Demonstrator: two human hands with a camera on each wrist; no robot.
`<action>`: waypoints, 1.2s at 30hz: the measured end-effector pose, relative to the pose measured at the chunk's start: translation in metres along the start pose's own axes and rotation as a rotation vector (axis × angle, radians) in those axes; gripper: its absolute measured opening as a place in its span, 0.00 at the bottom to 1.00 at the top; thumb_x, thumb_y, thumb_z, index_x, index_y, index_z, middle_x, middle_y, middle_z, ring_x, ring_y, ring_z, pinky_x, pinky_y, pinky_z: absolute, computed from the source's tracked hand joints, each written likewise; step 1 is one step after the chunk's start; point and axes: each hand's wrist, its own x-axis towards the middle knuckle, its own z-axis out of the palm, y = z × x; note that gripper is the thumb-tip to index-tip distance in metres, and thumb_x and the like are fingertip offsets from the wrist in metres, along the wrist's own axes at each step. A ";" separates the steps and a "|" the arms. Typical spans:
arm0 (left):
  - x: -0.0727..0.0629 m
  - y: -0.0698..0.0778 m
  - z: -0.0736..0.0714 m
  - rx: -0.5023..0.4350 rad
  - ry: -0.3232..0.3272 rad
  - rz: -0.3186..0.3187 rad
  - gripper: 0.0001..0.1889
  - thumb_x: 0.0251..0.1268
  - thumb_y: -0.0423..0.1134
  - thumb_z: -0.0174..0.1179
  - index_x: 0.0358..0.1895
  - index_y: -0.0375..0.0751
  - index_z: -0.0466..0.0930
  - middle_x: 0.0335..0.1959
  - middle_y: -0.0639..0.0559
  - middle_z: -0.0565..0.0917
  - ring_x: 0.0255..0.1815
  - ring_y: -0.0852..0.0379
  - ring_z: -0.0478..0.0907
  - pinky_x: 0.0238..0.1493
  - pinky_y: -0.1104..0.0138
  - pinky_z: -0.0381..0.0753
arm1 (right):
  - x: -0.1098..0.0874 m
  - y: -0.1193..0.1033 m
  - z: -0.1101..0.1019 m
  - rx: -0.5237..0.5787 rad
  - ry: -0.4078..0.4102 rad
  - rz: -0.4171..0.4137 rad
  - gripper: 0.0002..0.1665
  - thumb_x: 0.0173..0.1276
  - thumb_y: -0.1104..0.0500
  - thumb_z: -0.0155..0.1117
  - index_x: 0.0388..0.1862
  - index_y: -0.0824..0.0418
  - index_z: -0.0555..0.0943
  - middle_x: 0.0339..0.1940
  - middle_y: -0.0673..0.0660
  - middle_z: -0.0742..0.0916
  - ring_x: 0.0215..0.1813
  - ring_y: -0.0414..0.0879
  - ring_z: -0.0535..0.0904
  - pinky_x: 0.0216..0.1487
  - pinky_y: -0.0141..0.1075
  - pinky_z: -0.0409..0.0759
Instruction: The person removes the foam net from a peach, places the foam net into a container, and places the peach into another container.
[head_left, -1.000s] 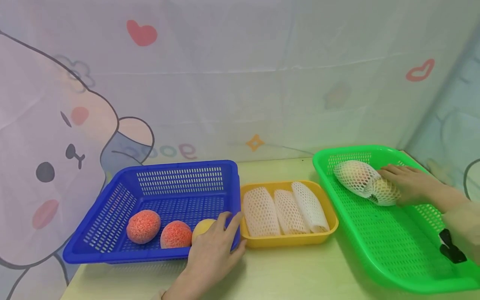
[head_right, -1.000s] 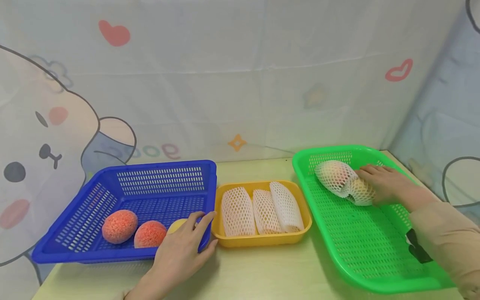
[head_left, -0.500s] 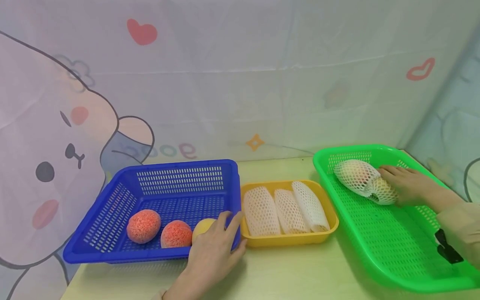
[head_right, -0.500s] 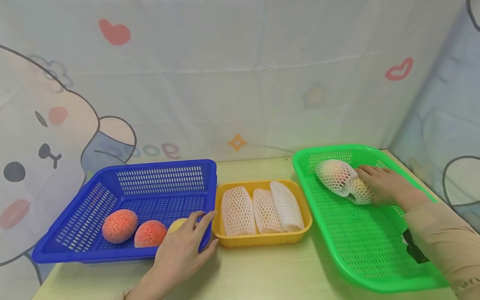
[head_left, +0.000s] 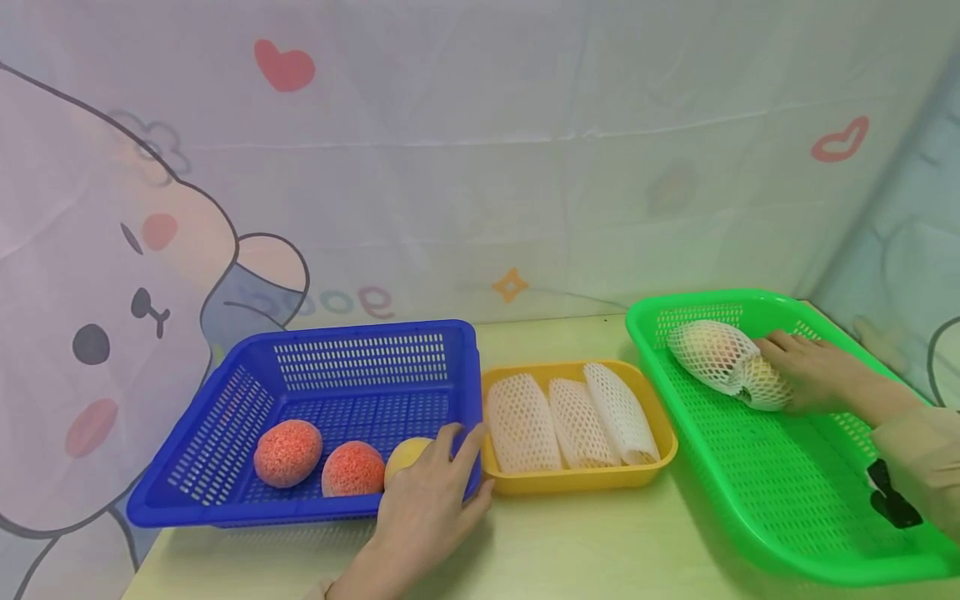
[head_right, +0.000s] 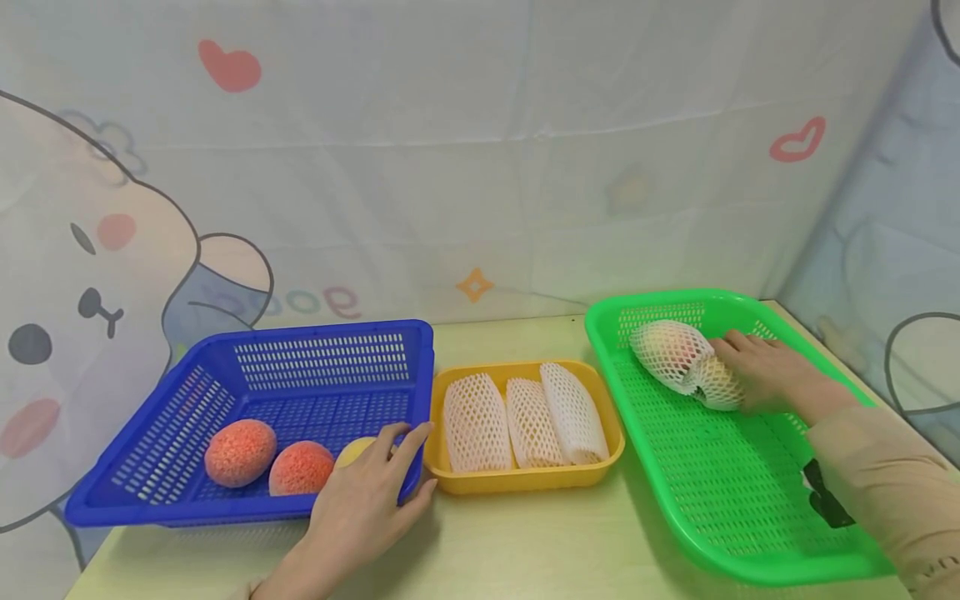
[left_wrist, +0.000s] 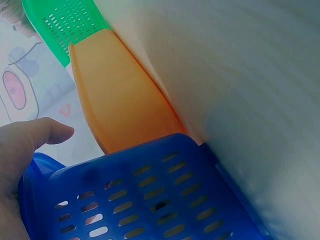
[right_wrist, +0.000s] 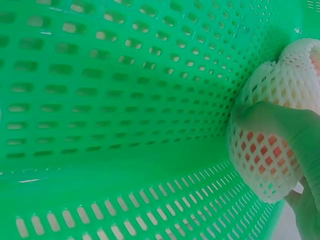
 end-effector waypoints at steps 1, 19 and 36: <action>0.000 0.000 0.000 0.002 0.002 0.001 0.29 0.59 0.55 0.62 0.64 0.55 0.69 0.55 0.47 0.79 0.48 0.52 0.82 0.25 0.64 0.80 | 0.000 0.000 0.000 0.004 -0.001 0.000 0.50 0.38 0.54 0.79 0.61 0.65 0.67 0.50 0.64 0.77 0.52 0.62 0.75 0.50 0.60 0.75; 0.000 -0.001 0.001 0.001 -0.009 0.004 0.30 0.60 0.55 0.61 0.66 0.55 0.68 0.55 0.46 0.79 0.48 0.53 0.82 0.24 0.67 0.79 | -0.004 0.007 0.004 0.044 0.070 -0.003 0.52 0.29 0.57 0.77 0.59 0.67 0.68 0.49 0.69 0.77 0.49 0.64 0.74 0.48 0.63 0.74; -0.001 -0.002 0.001 0.006 -0.001 0.011 0.30 0.60 0.55 0.61 0.66 0.55 0.68 0.54 0.47 0.79 0.48 0.53 0.82 0.25 0.65 0.80 | -0.009 0.005 -0.009 0.080 0.019 0.024 0.54 0.29 0.57 0.79 0.60 0.66 0.66 0.42 0.61 0.75 0.38 0.45 0.71 0.32 0.35 0.71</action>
